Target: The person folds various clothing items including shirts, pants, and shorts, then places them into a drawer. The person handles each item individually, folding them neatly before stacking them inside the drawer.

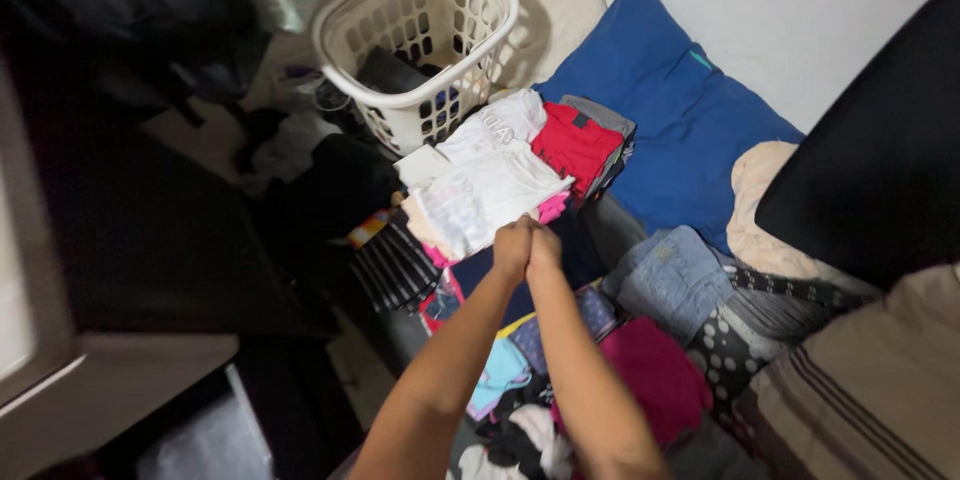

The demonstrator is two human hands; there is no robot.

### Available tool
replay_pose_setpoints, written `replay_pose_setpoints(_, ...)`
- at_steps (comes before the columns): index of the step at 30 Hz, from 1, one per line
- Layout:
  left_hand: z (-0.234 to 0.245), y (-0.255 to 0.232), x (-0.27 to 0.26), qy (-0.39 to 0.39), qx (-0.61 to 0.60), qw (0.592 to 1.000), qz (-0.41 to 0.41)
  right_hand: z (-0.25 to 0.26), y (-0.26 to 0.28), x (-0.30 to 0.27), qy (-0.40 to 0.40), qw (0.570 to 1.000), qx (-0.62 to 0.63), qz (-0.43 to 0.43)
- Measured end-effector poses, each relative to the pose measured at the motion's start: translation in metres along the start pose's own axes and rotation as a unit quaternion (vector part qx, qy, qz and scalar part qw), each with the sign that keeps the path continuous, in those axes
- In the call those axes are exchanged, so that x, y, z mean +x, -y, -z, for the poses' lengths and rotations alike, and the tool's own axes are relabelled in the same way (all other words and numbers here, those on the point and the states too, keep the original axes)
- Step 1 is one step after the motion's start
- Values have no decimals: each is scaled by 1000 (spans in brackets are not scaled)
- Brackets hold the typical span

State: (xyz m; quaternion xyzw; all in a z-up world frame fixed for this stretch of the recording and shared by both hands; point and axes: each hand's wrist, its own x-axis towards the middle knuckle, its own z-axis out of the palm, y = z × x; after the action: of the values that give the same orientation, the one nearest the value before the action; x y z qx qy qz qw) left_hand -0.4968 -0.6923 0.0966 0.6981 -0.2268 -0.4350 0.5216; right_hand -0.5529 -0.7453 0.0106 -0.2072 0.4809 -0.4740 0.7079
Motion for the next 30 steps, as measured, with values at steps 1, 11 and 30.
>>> replay_pose_setpoints(1, -12, 1, 11, 4, 59, 998, -14, 7, 5, 14, 3, 1000, 10, 10)
replay_pose_setpoints(11, -70, 28, 91, -43, 426, 899, -93, 46, 21, 103, -44, 959, -249, 131)
replay_pose_setpoints(30, 53, 63, 127, -145, 398, 884, 198, -10, -40, 110, 129, 703, -649, 262)
